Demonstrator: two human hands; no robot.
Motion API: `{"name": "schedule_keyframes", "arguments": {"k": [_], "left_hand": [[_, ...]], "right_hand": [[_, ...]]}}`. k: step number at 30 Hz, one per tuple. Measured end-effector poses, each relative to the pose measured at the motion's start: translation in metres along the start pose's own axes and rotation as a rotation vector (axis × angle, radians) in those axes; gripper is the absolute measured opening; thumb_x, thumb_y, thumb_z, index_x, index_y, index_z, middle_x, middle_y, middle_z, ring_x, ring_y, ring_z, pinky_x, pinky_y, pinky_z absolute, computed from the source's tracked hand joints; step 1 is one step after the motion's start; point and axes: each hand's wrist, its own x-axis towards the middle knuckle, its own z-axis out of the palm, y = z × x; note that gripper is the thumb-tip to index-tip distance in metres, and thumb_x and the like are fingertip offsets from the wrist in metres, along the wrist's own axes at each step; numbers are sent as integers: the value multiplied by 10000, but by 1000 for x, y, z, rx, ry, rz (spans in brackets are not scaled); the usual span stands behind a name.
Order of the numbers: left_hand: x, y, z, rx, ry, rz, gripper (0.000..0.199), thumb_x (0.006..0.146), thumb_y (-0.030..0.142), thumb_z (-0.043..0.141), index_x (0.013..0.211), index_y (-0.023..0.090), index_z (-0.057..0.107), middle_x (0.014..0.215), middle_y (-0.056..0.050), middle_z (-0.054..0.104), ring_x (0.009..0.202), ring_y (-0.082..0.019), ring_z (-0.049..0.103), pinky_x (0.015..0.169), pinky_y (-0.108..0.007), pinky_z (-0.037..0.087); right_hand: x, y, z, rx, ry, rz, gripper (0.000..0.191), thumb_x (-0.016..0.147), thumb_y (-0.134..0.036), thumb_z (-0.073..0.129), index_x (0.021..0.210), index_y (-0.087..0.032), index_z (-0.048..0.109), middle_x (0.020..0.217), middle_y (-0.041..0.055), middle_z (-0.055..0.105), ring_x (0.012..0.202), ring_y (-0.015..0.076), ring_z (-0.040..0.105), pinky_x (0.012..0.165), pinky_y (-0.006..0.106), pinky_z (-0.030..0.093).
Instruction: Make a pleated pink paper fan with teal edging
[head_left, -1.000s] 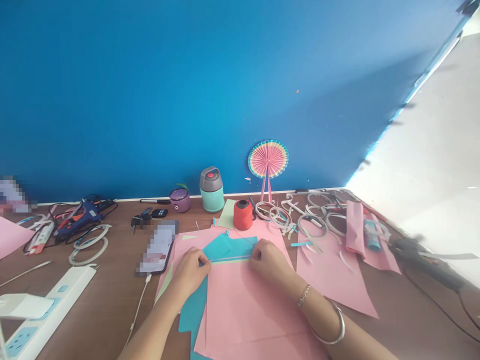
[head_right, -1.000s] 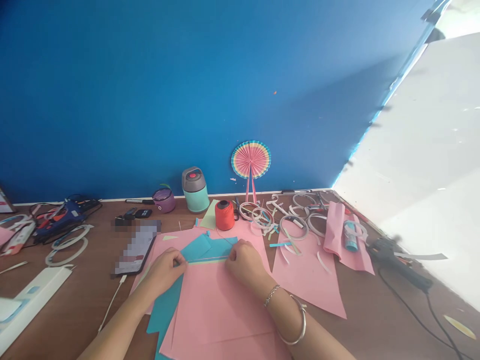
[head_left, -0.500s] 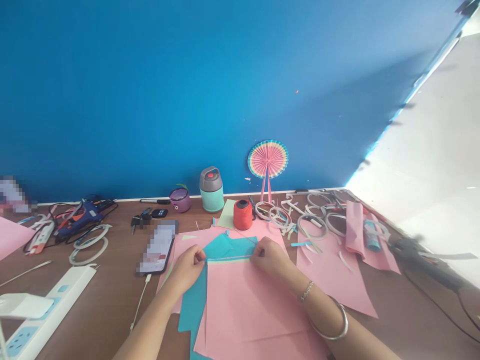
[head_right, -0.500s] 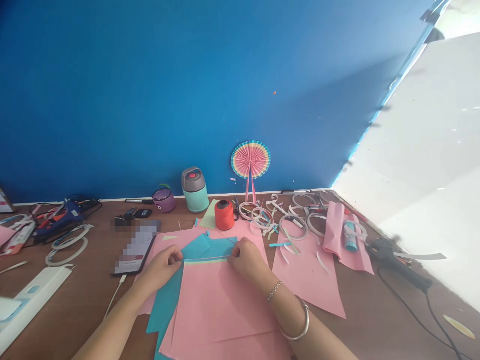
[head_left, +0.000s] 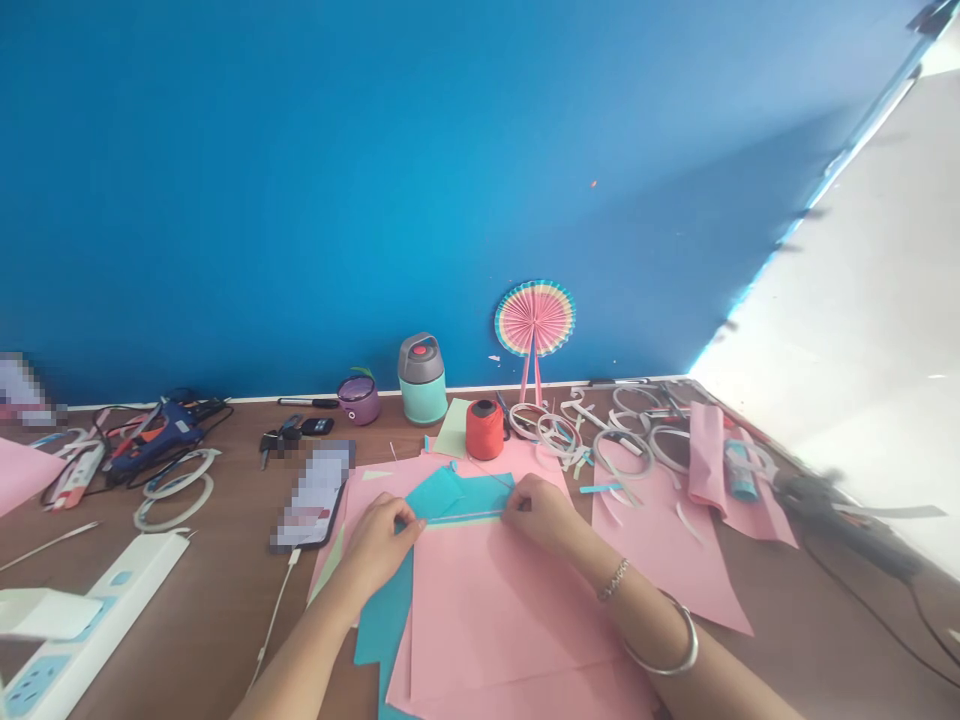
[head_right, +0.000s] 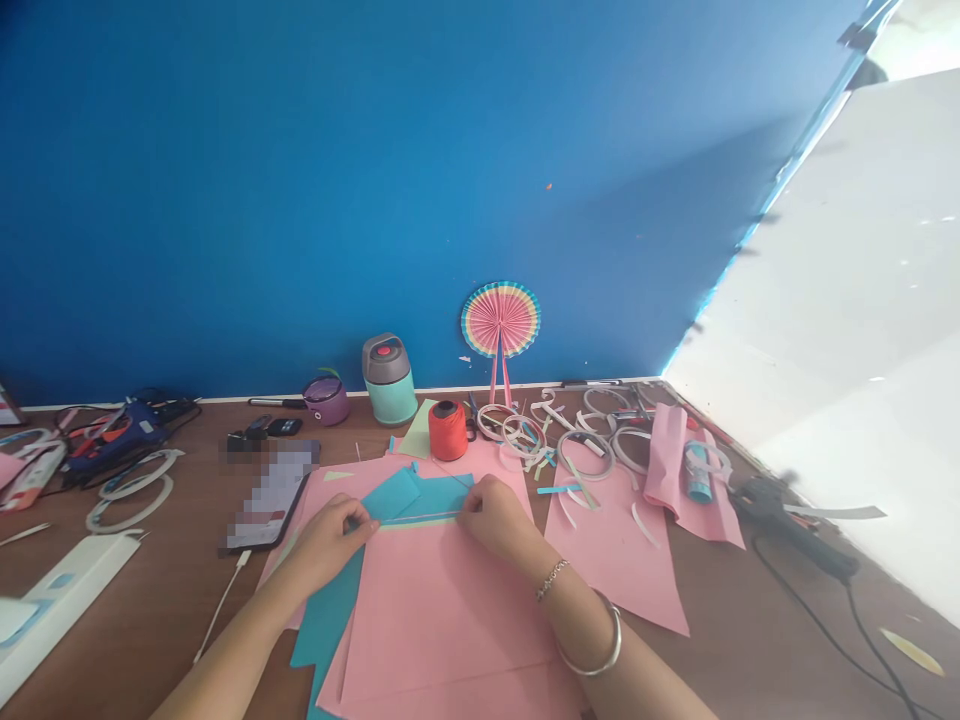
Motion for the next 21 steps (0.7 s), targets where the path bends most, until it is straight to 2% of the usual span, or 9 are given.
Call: {"name": "schedule_keyframes", "arguments": {"k": [5, 9, 15, 18, 21], "left_hand": [[1, -1, 1, 10, -2, 1, 163, 751, 312, 492, 626, 208, 488, 809, -22, 559, 765, -189, 552, 696, -294, 404], [1, -1, 1, 22, 4, 6, 155, 752, 293, 494, 622, 210, 479, 793, -17, 543, 735, -181, 543, 687, -292, 406], [1, 0, 1, 39, 6, 10, 146, 757, 272, 502, 625, 211, 487, 788, -18, 542, 721, -181, 538, 683, -294, 410], [0, 1, 0, 30, 16, 15, 144, 746, 259, 516, 613, 210, 489, 780, -18, 554, 728, -184, 547, 690, -295, 420], [0, 1, -1, 20, 40, 3, 49, 725, 227, 518, 680, 207, 519, 802, -22, 578, 740, -187, 554, 695, -298, 433]], "right_hand": [[0, 1, -2, -20, -11, -16, 101, 635, -101, 527, 609, -151, 610, 783, 47, 634, 648, 131, 541, 569, 207, 382], [0, 1, 0, -80, 19, -11, 104, 610, -66, 522, 584, -150, 576, 734, 45, 618, 628, 132, 529, 542, 209, 355], [1, -2, -1, -85, 45, -16, 131, 591, -29, 510, 580, -152, 554, 769, 60, 602, 678, 145, 540, 577, 213, 372], [2, -3, -8, -33, 19, 30, 209, 575, 1, 498, 682, -150, 597, 776, 46, 594, 698, 147, 543, 606, 216, 384], [2, -3, -15, 83, -16, 85, 312, 591, 8, 459, 812, -154, 607, 749, 19, 579, 684, 138, 533, 590, 212, 375]]}}
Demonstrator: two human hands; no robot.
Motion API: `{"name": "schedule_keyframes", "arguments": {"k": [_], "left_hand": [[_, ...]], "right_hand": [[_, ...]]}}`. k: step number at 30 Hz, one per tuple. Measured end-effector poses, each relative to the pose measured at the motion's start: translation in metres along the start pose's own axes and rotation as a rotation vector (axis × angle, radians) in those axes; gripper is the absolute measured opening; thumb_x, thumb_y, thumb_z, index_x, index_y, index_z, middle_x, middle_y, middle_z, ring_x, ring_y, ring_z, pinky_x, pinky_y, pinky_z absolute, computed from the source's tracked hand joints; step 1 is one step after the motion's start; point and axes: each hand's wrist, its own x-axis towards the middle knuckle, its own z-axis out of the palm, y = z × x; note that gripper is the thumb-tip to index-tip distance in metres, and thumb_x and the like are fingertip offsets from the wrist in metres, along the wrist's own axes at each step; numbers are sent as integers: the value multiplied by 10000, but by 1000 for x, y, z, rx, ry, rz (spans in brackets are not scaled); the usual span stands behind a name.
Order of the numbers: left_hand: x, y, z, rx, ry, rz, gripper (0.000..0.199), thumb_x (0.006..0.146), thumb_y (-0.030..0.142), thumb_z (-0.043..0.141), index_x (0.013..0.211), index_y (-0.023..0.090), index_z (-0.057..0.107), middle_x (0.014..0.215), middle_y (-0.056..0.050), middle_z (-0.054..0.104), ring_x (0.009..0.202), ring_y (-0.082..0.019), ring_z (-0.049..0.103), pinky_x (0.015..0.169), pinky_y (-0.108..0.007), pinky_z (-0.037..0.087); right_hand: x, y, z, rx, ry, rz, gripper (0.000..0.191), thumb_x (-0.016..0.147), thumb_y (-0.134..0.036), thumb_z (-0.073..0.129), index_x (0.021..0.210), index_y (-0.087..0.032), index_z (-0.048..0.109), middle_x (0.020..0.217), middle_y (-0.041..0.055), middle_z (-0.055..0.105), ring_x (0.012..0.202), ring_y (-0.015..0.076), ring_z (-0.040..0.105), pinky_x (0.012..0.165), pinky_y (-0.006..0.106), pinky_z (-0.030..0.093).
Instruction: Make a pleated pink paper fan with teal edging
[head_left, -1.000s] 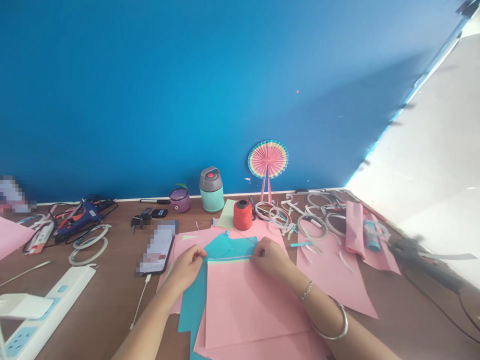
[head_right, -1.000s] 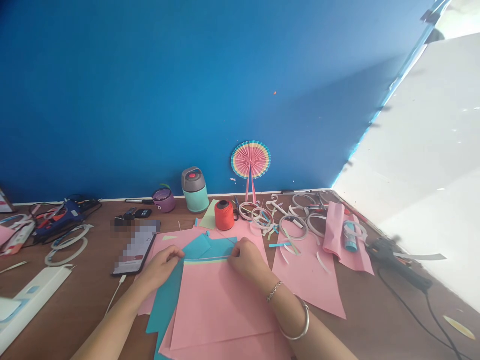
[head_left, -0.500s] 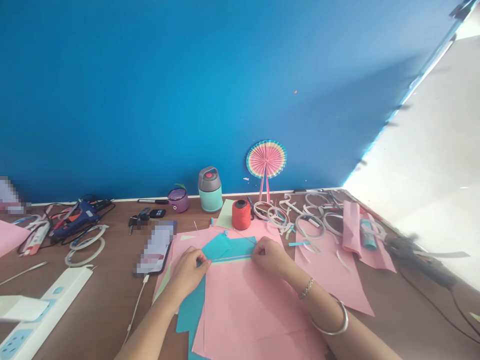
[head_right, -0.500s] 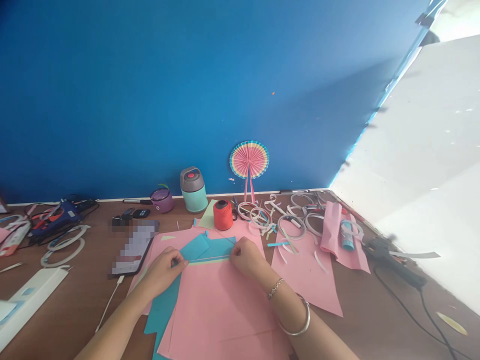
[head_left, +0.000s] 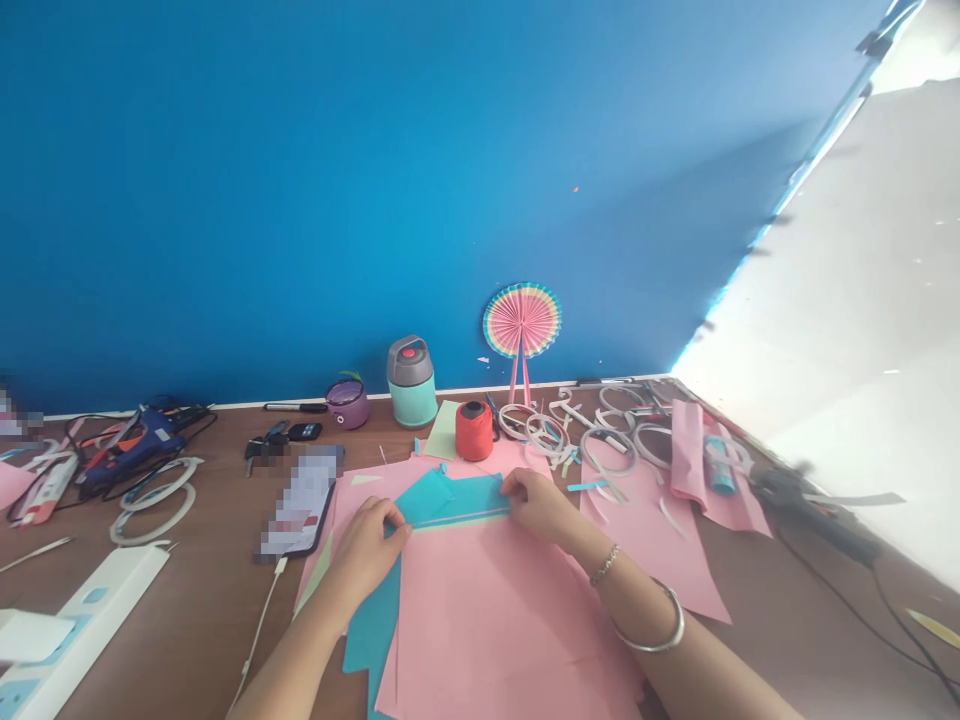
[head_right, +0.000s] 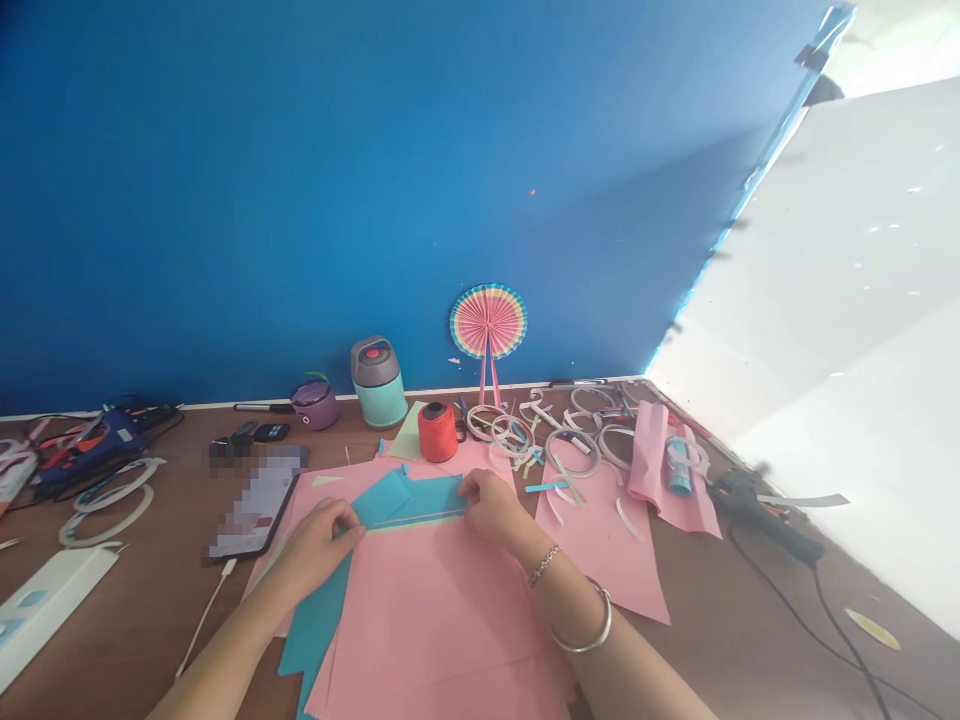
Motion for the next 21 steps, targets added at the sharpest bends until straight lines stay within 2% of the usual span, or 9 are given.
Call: {"name": "schedule_keyframes", "arguments": {"k": [1, 5, 8, 11, 13, 16, 18, 20, 21], "left_hand": [[1, -1, -1, -9, 9, -12, 18, 716, 221, 519, 722, 207, 529, 814, -22, 587, 748, -189, 558, 694, -300, 439], [3, -7, -2, -57, 3, -51, 134, 708, 225, 501, 829, 202, 554, 857, -35, 624, 757, -197, 582, 710, -320, 470], [-1, -7, -3, -59, 54, 17, 205, 730, 240, 456, 888, 198, 579, 970, -62, 641, 806, -210, 605, 765, -356, 487], [-9, 2, -6, -20, 125, 169, 264, 767, 269, 436, 954, 211, 613, 1124, -82, 610, 1069, -254, 556, 932, -406, 433], [-13, 11, -12, -58, 54, 169, 284, 772, 296, 456, 984, 228, 630, 1222, -71, 579, 1153, -255, 518, 989, -402, 398], [-9, 18, -21, -179, -89, 35, 355, 797, 375, 451, 1076, 226, 613, 1179, -66, 616, 1103, -247, 560, 929, -381, 453], [-5, 21, -23, -177, -26, -48, 381, 807, 377, 428, 1098, 201, 600, 1094, -78, 647, 999, -249, 602, 871, -394, 484], [-2, 26, -17, -51, 68, 18, 351, 805, 313, 412, 1071, 198, 610, 1104, -80, 641, 950, -247, 606, 878, -418, 475], [-3, 30, -10, 4, 67, 112, 343, 820, 289, 392, 1064, 209, 619, 1136, -77, 630, 989, -243, 592, 908, -417, 462]], "right_hand": [[0, 0, -2, 54, -16, 9, 313, 599, 2, 452, 825, -154, 603, 749, 15, 576, 679, 134, 530, 584, 211, 374], [-2, 3, -6, 264, -60, 27, 244, 625, -62, 477, 817, -155, 595, 764, 6, 582, 665, 123, 523, 582, 215, 380], [-1, 5, -4, 324, -59, 22, 204, 658, -110, 487, 825, -163, 592, 714, -14, 566, 613, 109, 496, 564, 213, 369], [1, 6, 1, 359, -74, -9, 173, 684, -113, 471, 815, -164, 572, 650, -28, 536, 571, 98, 474, 547, 206, 358], [2, 9, 4, 372, -100, -48, 171, 699, -115, 460, 828, -169, 560, 621, -36, 517, 548, 97, 461, 527, 203, 348], [4, 13, 8, 368, -117, -154, 201, 709, -111, 455, 872, -177, 552, 611, -49, 485, 533, 93, 432, 513, 199, 334], [4, 15, 9, 354, -120, -227, 230, 714, -105, 452, 905, -182, 555, 629, -51, 467, 542, 89, 419, 514, 193, 327], [2, 15, 9, 335, -132, -266, 260, 722, -106, 445, 938, -189, 563, 644, -51, 452, 548, 86, 410, 505, 187, 315], [1, 14, 9, 331, -144, -276, 276, 726, -107, 440, 955, -194, 565, 644, -53, 445, 546, 85, 404, 499, 186, 307]]}}
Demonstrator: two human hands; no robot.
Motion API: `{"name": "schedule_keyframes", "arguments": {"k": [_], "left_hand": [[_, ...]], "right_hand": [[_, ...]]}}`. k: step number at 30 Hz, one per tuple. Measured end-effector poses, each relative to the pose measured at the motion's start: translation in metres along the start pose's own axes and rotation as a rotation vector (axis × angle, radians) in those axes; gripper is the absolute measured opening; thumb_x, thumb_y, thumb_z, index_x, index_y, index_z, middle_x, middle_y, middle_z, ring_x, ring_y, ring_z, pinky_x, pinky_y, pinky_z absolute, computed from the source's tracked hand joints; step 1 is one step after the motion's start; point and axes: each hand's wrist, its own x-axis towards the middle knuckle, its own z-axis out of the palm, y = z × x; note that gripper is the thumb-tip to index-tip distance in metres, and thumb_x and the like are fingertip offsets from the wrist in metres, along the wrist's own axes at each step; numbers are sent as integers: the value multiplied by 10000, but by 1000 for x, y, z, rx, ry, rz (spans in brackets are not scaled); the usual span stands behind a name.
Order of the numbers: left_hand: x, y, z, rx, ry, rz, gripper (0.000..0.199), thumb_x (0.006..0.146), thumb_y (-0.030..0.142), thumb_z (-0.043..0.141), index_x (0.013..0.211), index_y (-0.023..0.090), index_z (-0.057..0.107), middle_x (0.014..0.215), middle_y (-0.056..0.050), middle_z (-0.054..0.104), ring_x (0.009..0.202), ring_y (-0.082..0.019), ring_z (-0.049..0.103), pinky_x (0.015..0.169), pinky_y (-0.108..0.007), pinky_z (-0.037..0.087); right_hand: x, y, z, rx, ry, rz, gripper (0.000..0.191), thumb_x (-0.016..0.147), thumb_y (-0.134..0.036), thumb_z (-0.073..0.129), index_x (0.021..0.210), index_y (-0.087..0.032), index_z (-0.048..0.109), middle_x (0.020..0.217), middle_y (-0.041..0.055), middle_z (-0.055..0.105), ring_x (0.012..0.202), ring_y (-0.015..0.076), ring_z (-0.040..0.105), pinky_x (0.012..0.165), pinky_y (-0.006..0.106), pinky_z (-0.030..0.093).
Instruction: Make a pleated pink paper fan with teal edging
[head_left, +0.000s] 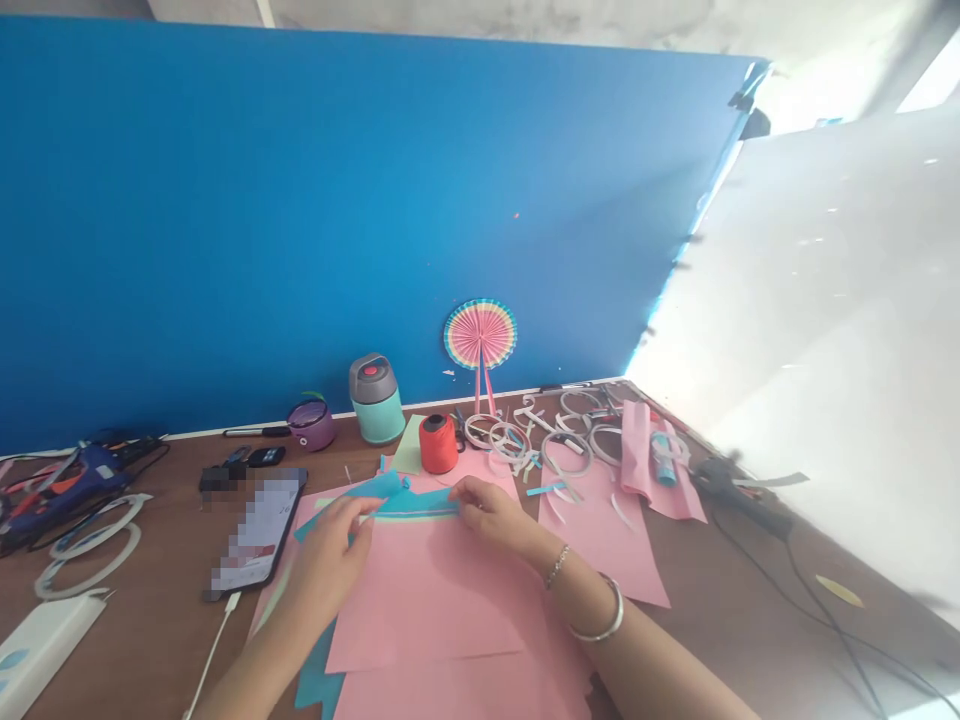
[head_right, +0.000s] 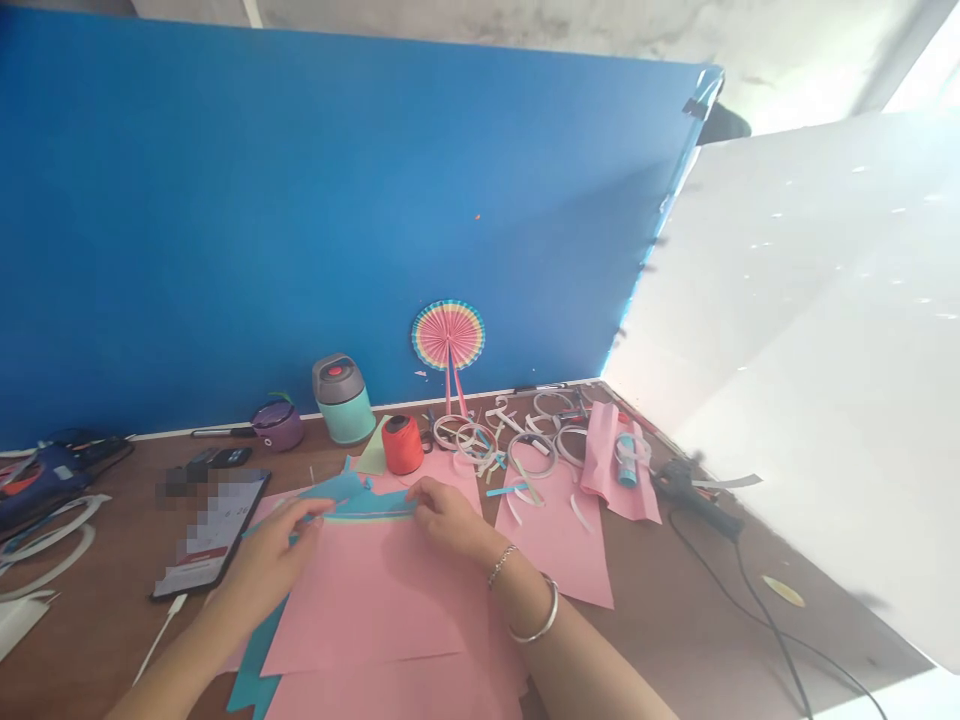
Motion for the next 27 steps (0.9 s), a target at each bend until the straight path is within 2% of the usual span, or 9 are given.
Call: {"name": "schedule_keyframes", "arguments": {"k": [5, 9, 11, 13, 15, 16, 19, 22, 27], "left_hand": [[-20, 27, 50, 158, -300, 456, 422, 841, 192, 380, 1217, 222, 570, 1337, -71, 525, 1243, -235, 457, 1060, -423, 362], [-32, 30, 72, 322, -342, 483, 436, 896, 237, 362, 1299, 163, 510, 1385, -117, 477, 1285, -290, 408, 1068, -494, 334], [-33, 26, 74, 337, -328, 491, 427, 913, 254, 355, 1307, 188, 503, 1392, -102, 473, 1283, -283, 412, 1080, -506, 309], [-33, 23, 72, 337, -331, 489, 424, 913, 267, 363, 1312, 220, 499, 1392, -83, 476, 1287, -281, 406, 1098, -531, 259], [-32, 24, 69, 345, -345, 466, 430, 905, 272, 368, 1311, 229, 501, 1394, -78, 475, 1313, -304, 364, 1099, -570, 216], [-32, 26, 68, 352, -351, 453, 433, 900, 271, 368, 1307, 225, 507, 1394, -81, 475, 1325, -319, 339, 1094, -587, 207], [-33, 36, 66, 397, -388, 429, 445, 890, 244, 351, 1301, 199, 515, 1384, -108, 480, 1327, -352, 325, 1079, -605, 216], [-36, 49, 65, 483, -432, 387, 463, 889, 214, 324, 1313, 156, 501, 1366, -148, 487, 1294, -363, 376, 1077, -590, 232], [-38, 62, 62, 515, -457, 343, 467, 866, 158, 326, 1292, 94, 506, 1391, -206, 434, 1296, -371, 371, 1067, -575, 257]], "right_hand": [[-4, -7, -1, 112, -66, -49, 336, 695, -114, 458, 1003, -201, 561, 672, -48, 497, 613, 101, 472, 578, 207, 377], [-4, -16, -19, 438, -105, -39, 318, 687, -190, 503, 998, -188, 569, 795, 9, 603, 799, 157, 600, 741, 283, 460], [-6, -20, -37, 496, 10, -22, 306, 697, -246, 508, 990, -189, 575, 840, 34, 623, 835, 182, 627, 721, 286, 475], [-8, -22, -60, 294, 248, 43, 295, 747, -301, 480, 1003, -189, 577, 893, 54, 644, 790, 177, 633, 661, 265, 467], [-11, -18, -83, -195, 535, 227, 259, 764, -292, 433, 919, -186, 611, 810, 40, 658, 670, 164, 609, 588, 254, 432], [-13, -15, -93, -298, 601, 277, 213, 737, -266, 461, 841, -180, 626, 784, 51, 657, 695, 182, 603, 594, 262, 415], [-17, -2, -113, -472, 706, 381, 106, 693, -238, 526, 669, -190, 617, 765, 89, 655, 817, 239, 586, 637, 289, 376], [-18, 9, -116, -596, 730, 445, 35, 624, -182, 592, 596, -185, 612, 794, 119, 653, 897, 291, 566, 669, 313, 356], [-15, 15, -112, -669, 684, 440, 147, 654, -113, 528, 569, -186, 623, 729, 94, 658, 804, 249, 596, 649, 293, 354]]}}
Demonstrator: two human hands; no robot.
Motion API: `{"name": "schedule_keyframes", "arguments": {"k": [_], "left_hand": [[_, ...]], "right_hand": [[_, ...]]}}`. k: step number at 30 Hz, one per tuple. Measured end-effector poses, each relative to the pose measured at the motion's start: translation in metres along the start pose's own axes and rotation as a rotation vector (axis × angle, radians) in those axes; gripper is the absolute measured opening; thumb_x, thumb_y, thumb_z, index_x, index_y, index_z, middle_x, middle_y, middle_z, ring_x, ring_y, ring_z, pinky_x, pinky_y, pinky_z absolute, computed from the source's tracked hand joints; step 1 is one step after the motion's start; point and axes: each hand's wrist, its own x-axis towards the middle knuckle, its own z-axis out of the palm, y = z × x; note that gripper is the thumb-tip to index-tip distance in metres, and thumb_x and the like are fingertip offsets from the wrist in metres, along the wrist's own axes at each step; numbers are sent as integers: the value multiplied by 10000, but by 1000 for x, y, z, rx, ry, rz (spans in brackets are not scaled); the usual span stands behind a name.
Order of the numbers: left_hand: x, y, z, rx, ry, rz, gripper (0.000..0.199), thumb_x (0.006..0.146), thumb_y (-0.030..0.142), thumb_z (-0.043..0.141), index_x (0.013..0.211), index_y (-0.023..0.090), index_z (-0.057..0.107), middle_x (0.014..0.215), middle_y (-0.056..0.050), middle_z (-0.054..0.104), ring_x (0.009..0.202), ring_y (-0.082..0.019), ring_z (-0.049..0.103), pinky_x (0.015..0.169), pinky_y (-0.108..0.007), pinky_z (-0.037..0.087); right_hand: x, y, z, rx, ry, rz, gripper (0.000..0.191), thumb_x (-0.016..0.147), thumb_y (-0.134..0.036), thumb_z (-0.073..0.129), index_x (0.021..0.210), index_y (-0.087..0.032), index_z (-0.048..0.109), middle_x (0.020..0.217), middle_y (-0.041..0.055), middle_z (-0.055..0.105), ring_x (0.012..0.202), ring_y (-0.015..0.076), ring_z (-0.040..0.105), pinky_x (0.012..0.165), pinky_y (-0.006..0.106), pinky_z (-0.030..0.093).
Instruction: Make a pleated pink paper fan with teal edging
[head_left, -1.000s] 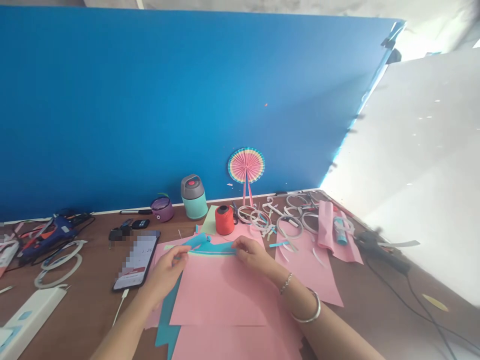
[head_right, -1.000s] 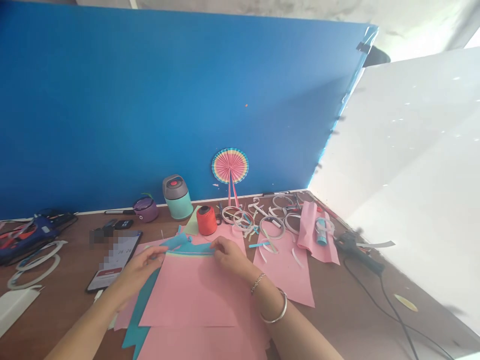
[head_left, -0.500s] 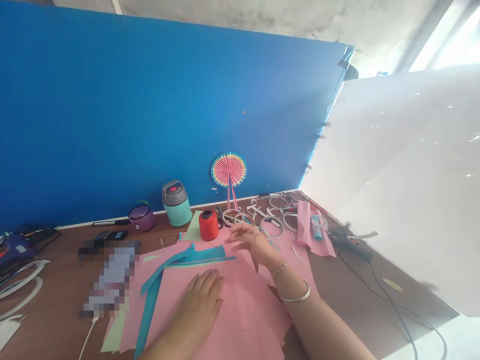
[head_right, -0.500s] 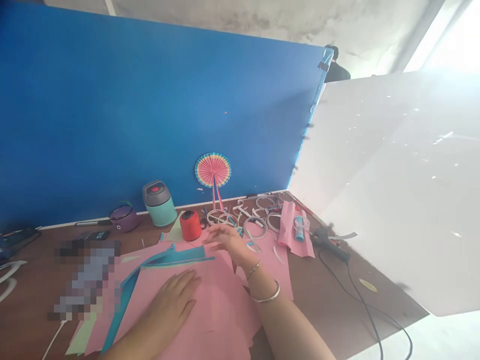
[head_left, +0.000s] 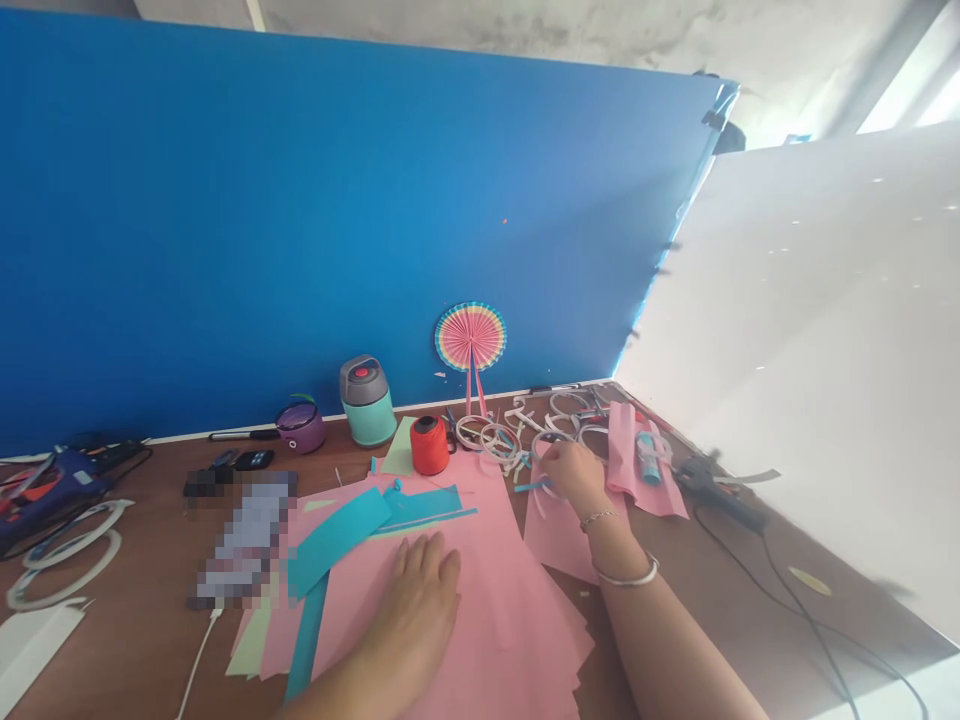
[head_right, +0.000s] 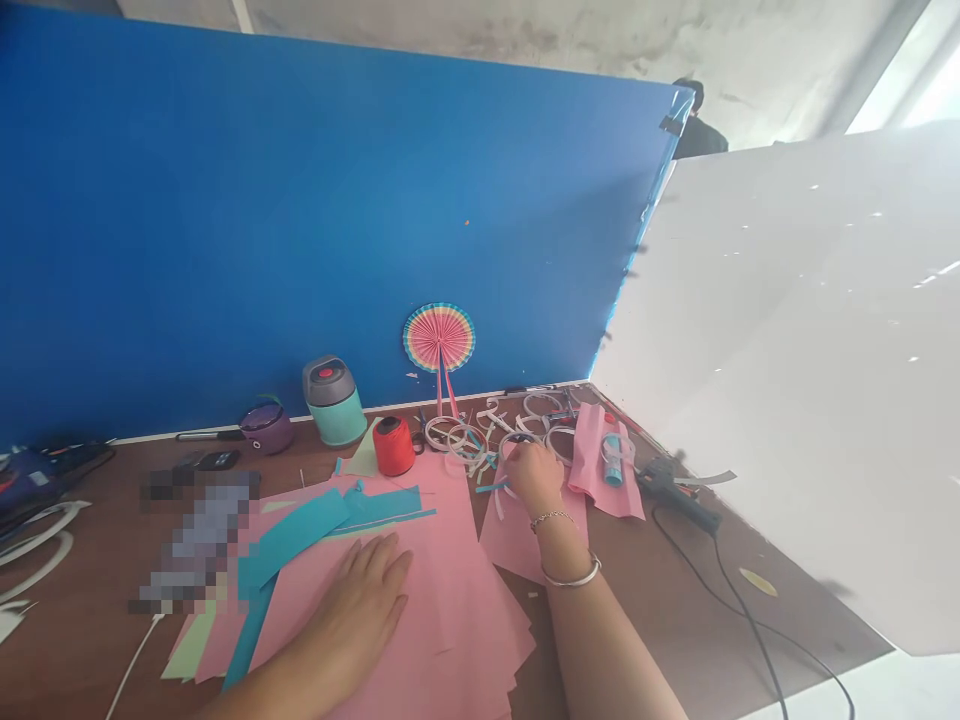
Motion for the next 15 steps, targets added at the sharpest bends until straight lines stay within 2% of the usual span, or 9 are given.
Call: {"name": "schedule_keyframes", "arguments": {"k": [3, 5, 7, 10, 13, 15], "left_hand": [[2, -2, -5, -32, 15, -1, 414, 849, 180, 381, 1219, 131, 558, 1417, -189, 403, 1287, -366, 380, 1033, -545, 325], [3, -4, -5, -48, 33, 7, 374, 845, 208, 410, 1174, 148, 577, 1400, -183, 423, 1261, -367, 403, 1003, -536, 359], [6, -4, -2, -57, 62, 5, 350, 844, 218, 422, 1146, 149, 585, 1366, -189, 454, 1221, -369, 435, 977, -536, 379], [8, -4, 12, -82, 143, -16, 339, 865, 214, 395, 1138, 136, 581, 1355, -202, 454, 1201, -374, 443, 972, -556, 373], [8, -5, 27, -116, 261, -8, 301, 874, 212, 397, 1098, 145, 587, 1352, -184, 455, 1247, -369, 404, 986, -574, 368], [6, -6, 33, -121, 328, 2, 290, 888, 220, 394, 1094, 157, 588, 1372, -166, 433, 1254, -347, 408, 977, -547, 404]], "right_hand": [[0, -6, -2, 73, 55, -88, 156, 725, -180, 496, 683, -197, 646, 788, 66, 675, 824, 229, 593, 690, 293, 376], [-3, -15, -3, 252, 105, -180, 169, 763, -233, 479, 752, -187, 641, 819, 57, 675, 821, 209, 589, 719, 290, 397], [-10, -27, -2, 468, 76, -254, 193, 784, -281, 476, 802, -170, 633, 805, 54, 670, 769, 189, 588, 701, 282, 419], [-29, -47, 9, 616, -169, -354, 215, 799, -282, 468, 831, -167, 646, 816, 53, 676, 722, 171, 587, 651, 273, 433], [-51, -63, 28, 552, -413, -450, 210, 772, -210, 484, 820, -180, 686, 837, 45, 693, 690, 156, 589, 636, 266, 437], [-63, -68, 42, 526, -517, -426, 251, 745, -157, 481, 876, -181, 694, 765, 34, 690, 640, 149, 587, 601, 258, 435]]}}
